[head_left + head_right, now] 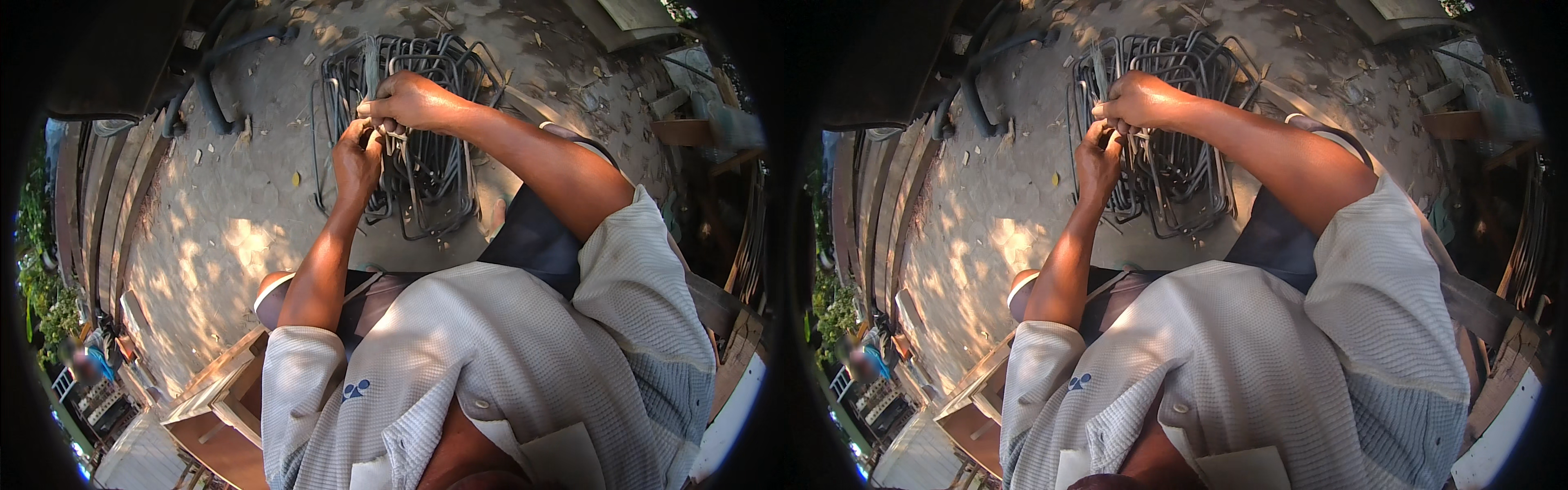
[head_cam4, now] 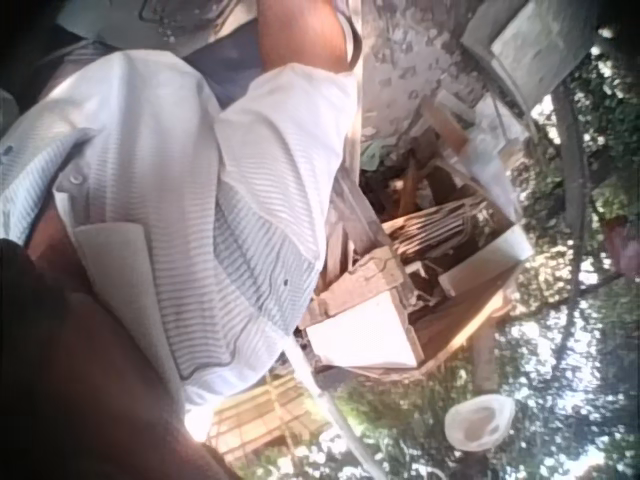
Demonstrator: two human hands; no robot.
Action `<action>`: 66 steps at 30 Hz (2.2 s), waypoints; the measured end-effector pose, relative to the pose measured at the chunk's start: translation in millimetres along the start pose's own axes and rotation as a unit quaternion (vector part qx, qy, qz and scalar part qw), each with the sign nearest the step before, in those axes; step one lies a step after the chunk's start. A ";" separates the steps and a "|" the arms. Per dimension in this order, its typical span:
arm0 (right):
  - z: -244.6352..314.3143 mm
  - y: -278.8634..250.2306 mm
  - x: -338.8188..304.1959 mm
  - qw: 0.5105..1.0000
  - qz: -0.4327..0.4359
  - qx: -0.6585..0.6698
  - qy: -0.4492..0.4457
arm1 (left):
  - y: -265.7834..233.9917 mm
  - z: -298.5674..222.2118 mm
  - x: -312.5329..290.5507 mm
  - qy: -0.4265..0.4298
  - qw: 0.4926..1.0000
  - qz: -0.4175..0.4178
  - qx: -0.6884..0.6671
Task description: The person ties groups of rectangular rebar stirrups together with thin wire using a hook tool, then stands up and picks up a broom.
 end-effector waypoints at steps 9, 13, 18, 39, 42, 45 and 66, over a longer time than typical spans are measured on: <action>-12.6 -28.4 11.5 1.000 0.008 0.004 0.029 | 10.7 31.5 -3.8 -0.180 0.977 0.001 -0.113; -32.2 -30.7 13.1 0.997 -0.005 -0.047 0.056 | 9.6 44.5 -3.7 -0.174 0.980 -0.012 -0.098; -44.2 -9.8 -8.4 0.980 0.075 -0.131 0.127 | 8.7 43.3 -8.1 -0.172 0.978 -0.031 -0.113; -28.7 10.4 3.7 0.935 -0.103 -0.294 -0.167 | 4.3 1.9 -15.6 -0.086 0.989 0.102 0.063; -30.4 11.9 3.3 0.940 -0.086 -0.282 -0.173 | 2.7 1.5 -15.3 -0.117 0.988 0.075 0.061; -23.9 9.8 1.6 0.938 -0.104 -0.276 -0.180 | -1.8 15.8 -14.7 -0.107 0.993 0.025 0.047; -36.9 13.3 0.7 0.937 -0.097 -0.325 -0.084 | 17.1 59.2 -15.2 -0.311 0.935 0.115 -0.129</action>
Point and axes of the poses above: each hand's wrist, its own x-axis towards the middle knuckle, its own y-axis out of the palm, z = x × y, the point moved 10 cm from there along x, towards the middle knuckle, and after that the axes turned 11 degrees about -z, right-handed, at the moved point
